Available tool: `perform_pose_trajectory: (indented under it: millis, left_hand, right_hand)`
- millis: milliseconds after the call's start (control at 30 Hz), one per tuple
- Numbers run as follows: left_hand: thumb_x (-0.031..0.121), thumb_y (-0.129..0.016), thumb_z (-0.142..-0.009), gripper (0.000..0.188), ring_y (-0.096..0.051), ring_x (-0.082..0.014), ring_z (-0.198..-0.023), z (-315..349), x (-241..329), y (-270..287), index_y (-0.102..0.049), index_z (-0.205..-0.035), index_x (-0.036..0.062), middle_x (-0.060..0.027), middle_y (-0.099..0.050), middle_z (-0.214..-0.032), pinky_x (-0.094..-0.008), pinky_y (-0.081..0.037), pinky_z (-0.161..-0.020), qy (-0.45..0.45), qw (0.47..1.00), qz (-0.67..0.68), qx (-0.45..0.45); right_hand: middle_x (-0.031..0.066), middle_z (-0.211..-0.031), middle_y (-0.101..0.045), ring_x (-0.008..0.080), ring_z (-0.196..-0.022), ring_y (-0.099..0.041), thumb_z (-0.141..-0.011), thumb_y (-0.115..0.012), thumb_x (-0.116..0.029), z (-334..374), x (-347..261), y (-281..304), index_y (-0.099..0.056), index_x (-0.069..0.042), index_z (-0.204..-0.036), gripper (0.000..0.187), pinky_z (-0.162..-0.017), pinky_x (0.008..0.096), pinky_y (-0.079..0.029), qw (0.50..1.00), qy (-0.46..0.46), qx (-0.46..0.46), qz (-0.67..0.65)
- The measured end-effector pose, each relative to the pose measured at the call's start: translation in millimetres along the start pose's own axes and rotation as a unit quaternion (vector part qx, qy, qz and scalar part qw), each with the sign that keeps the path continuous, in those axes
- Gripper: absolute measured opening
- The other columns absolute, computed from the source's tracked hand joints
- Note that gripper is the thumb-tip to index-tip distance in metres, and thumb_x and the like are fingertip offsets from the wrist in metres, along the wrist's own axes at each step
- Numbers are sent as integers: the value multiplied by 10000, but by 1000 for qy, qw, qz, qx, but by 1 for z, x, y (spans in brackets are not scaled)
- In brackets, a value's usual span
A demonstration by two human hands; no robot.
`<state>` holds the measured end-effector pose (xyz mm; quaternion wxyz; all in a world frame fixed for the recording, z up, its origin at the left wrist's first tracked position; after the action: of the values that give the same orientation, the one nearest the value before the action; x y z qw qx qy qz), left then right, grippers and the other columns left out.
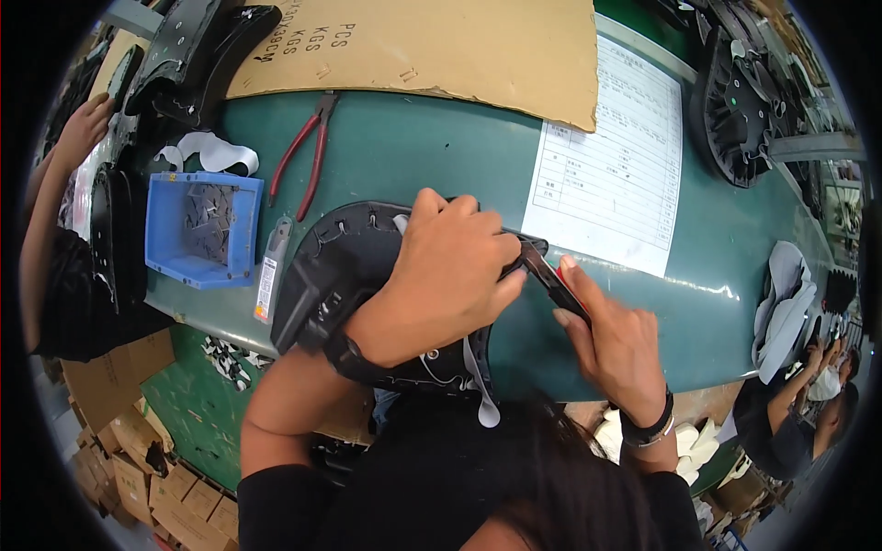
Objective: The person trims and finishes upholstered chair backrests by cutting fabric scraps and cardboard with a utility knife and pliers.
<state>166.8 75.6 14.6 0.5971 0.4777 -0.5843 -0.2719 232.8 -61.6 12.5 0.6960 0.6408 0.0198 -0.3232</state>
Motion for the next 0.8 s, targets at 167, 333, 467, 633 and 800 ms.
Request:
perform_pose_trajectory:
  millis: [167, 333, 467, 633, 800]
  left_hand:
    - [139, -677, -726, 263, -459, -200, -595, -13, -18, 0, -479, -565, 75, -21, -482, -598, -333, -319, -661, 31, 968, 247, 42]
    - [32, -637, -796, 304, -379, -70, -613, -9, -44, 1, -430, -575, 62, 33, -405, -645, -249, -351, -606, 189, 765, 615, 2]
    - [159, -586, -859, 183, -459, -176, -799, -4, -61, 40, -497, -733, 60, -43, -473, -797, -431, -425, -961, 69, 694, 689, 196]
    - [186, -588, -900, 197, -476, -186, -740, 3, -53, 52, -501, -752, 89, -52, -503, -817, -401, -473, -808, -40, 643, 753, 133]
    - [255, -685, -802, 177, -560, -249, -719, 29, -7, 35, -648, -822, 83, -55, -588, -737, -377, -450, -599, 3, 995, -40, -86]
  right_hand:
    - [187, -853, -655, 390, -622, -607, -906, -615, -197, 0, -1, -23, -407, -95, -1401, 547, -550, 445, -464, 983, -31, 52, -171]
    - [202, -980, -663, 418, -715, -624, -915, -609, -214, 8, -9, -41, -414, -89, -1387, 526, -627, 458, -494, 960, -40, -23, -277]
    - [185, -930, -668, 403, -709, -628, -921, -586, -291, 22, -27, -41, -434, -117, -1384, 517, -635, 443, -501, 967, 104, -127, -195]
    - [85, -622, -579, 335, -519, -566, -891, -610, -309, 15, -12, -15, -424, -255, -1416, 560, -468, 424, -407, 988, 85, -126, -1]
    - [89, -657, -598, 341, -546, -574, -882, -616, -296, -3, -19, 2, -447, -250, -1398, 545, -492, 415, -415, 980, 93, -164, 66]
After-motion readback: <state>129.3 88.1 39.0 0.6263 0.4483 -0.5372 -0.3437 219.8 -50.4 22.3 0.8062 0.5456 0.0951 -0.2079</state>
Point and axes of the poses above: each hand's wrist, its own z-axis away from the middle knuckle, its own y-axis out of the back of the hand, x = y × z, the point moved 8 cm from there along -z, towards the middle knuckle
